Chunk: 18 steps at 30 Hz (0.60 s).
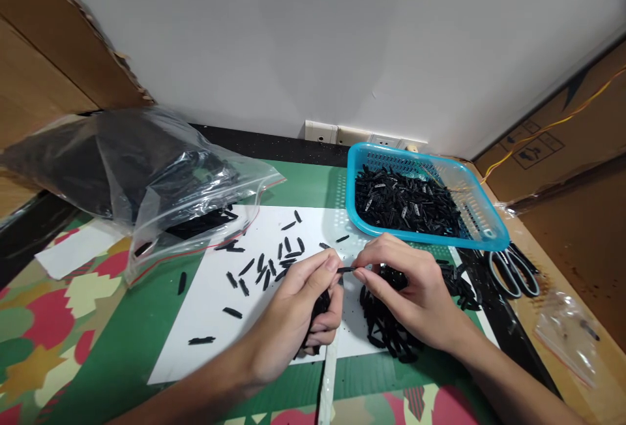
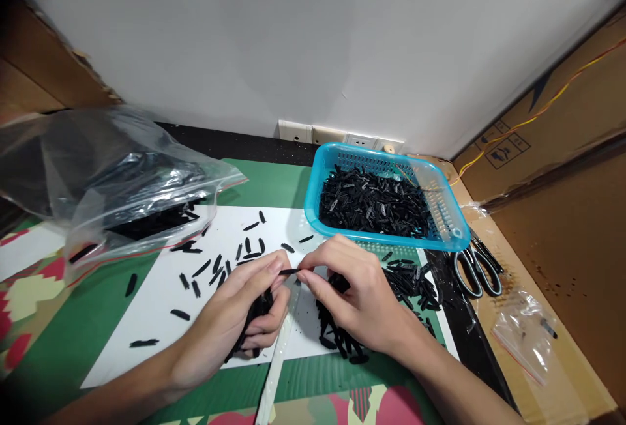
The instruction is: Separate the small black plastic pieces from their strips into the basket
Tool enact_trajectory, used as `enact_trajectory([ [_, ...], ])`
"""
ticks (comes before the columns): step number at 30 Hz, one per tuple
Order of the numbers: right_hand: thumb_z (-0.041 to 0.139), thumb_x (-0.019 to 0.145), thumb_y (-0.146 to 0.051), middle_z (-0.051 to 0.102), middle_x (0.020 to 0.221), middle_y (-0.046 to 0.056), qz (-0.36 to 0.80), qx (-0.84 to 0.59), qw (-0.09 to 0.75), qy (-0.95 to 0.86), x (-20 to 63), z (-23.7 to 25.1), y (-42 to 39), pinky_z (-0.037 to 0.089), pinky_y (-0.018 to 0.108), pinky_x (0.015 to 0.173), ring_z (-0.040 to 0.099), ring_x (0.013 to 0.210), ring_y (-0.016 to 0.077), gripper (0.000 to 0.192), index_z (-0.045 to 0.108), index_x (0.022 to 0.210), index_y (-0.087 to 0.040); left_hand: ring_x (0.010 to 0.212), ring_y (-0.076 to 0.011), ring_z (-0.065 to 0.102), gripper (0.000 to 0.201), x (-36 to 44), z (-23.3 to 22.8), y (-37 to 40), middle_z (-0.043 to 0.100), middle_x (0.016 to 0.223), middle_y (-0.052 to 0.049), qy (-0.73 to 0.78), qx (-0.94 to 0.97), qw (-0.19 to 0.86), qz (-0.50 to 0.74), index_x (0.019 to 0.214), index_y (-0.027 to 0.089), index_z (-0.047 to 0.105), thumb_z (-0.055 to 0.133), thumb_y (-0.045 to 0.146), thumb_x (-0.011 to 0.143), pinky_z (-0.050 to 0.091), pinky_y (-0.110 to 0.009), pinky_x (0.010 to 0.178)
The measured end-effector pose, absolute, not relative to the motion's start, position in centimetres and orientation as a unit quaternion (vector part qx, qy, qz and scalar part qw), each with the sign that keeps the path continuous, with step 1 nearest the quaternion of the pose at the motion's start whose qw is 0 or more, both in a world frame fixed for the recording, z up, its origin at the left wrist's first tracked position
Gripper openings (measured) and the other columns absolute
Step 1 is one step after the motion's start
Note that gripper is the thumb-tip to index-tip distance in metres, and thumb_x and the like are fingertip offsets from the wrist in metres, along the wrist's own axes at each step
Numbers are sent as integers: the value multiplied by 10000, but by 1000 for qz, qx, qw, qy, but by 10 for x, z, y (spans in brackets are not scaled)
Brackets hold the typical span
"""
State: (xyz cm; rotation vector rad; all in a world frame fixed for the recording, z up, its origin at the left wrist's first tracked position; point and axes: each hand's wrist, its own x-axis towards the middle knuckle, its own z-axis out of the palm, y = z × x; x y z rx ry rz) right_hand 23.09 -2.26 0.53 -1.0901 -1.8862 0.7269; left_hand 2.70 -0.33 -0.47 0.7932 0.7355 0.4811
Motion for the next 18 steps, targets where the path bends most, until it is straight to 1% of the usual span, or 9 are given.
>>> enact_trajectory([
  [3,656,1029,-166,738,925,34,297,-435,409,-745,231,6,-23,498,307,783,641,849,173,67,720,1015,-182,413,-46,243,399,26,-5,-3,393,546,118,343,373,831,230,892,248,396,505,604,1034,170,-145,388],
  [9,698,1007,-165,745,924,16,308,-436,416,-736,230,6,-23,500,272,737,651,798,143,40,731,1013,-185,415,-46,233,375,25,-5,-4,393,553,117,334,373,833,235,910,252,406,502,589,1043,172,-146,389],
  [18,708,993,-143,741,891,15,295,-434,424,-739,230,8,-23,505,266,737,657,797,138,40,733,992,-174,439,-52,221,356,25,-5,-4,389,558,113,326,374,835,240,916,252,402,486,568,1057,181,-151,406],
])
